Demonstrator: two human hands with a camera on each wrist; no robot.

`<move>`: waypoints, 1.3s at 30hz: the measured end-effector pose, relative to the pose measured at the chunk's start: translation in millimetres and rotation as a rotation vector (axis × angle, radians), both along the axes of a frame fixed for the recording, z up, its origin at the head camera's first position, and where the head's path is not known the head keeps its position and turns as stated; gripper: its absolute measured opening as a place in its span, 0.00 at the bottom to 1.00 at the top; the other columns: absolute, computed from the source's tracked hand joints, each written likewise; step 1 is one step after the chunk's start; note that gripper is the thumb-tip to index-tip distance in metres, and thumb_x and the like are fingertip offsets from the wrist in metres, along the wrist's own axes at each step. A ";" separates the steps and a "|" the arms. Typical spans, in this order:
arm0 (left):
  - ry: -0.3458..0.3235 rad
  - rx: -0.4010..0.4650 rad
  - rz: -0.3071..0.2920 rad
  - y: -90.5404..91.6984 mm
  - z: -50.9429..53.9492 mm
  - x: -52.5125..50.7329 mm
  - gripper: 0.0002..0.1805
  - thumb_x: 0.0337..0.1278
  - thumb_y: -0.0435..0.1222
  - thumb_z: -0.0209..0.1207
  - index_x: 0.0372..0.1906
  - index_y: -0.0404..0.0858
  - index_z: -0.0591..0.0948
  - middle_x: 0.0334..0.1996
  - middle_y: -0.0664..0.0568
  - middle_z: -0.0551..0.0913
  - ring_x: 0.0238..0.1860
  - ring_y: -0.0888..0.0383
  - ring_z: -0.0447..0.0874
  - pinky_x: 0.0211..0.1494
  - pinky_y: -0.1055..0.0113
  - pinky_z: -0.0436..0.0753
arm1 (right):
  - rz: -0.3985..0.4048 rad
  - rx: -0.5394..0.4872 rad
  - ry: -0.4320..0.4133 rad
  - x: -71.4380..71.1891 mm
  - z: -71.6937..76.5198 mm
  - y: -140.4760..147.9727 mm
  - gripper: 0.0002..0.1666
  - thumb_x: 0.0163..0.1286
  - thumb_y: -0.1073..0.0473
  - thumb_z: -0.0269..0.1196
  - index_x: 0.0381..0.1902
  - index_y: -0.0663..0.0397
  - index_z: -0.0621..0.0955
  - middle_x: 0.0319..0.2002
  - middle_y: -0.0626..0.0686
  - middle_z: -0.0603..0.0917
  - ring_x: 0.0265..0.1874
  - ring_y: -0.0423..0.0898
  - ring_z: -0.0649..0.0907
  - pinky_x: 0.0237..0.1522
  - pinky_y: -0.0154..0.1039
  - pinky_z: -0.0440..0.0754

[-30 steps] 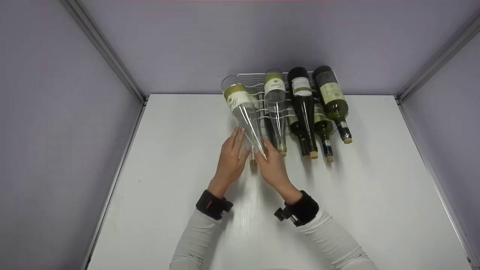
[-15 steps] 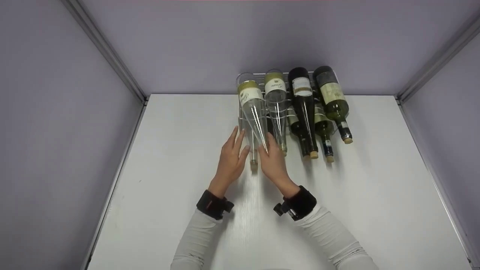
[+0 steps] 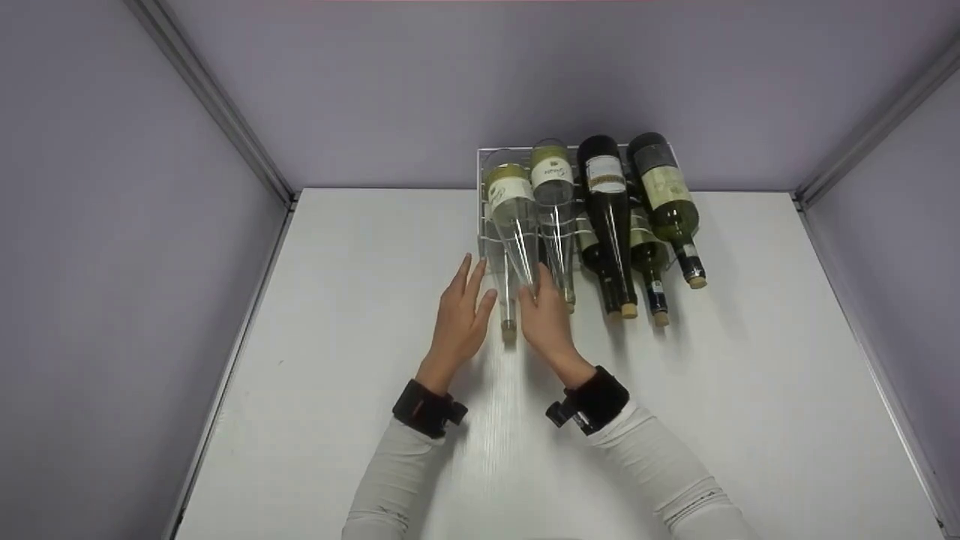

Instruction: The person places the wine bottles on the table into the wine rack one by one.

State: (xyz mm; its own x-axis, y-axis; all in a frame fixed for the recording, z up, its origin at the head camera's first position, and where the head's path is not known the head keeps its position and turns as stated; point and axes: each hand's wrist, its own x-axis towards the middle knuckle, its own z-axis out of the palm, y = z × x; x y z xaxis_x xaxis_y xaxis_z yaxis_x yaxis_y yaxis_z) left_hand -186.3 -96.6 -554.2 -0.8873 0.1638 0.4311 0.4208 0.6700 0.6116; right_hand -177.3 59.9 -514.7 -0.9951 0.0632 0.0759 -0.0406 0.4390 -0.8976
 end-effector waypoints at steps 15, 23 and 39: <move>-0.025 -0.006 0.035 -3.7 -2.9 -4.3 0.35 0.76 0.57 0.34 0.75 0.39 0.62 0.73 0.35 0.57 0.69 0.39 0.62 0.67 0.44 0.65 | -0.030 0.022 -0.030 -9.0 -1.3 -7.0 0.35 0.76 0.59 0.51 0.73 0.70 0.57 0.43 0.65 0.81 0.45 0.58 0.80 0.59 0.58 0.70; -0.048 0.000 0.044 -4.7 -2.1 -4.6 0.35 0.76 0.57 0.34 0.75 0.39 0.62 0.74 0.37 0.57 0.69 0.38 0.62 0.66 0.43 0.65 | -0.012 -0.013 -0.057 -16.0 -2.6 -11.5 0.36 0.77 0.58 0.51 0.74 0.69 0.54 0.54 0.68 0.78 0.51 0.59 0.79 0.64 0.52 0.68; -0.052 0.001 0.042 -6.8 -2.9 -3.9 0.36 0.76 0.57 0.33 0.76 0.39 0.60 0.74 0.37 0.56 0.69 0.39 0.62 0.66 0.43 0.65 | -0.001 -0.086 -0.158 -25.0 -11.1 -18.1 0.36 0.79 0.54 0.48 0.76 0.65 0.52 0.67 0.68 0.68 0.60 0.59 0.75 0.62 0.50 0.72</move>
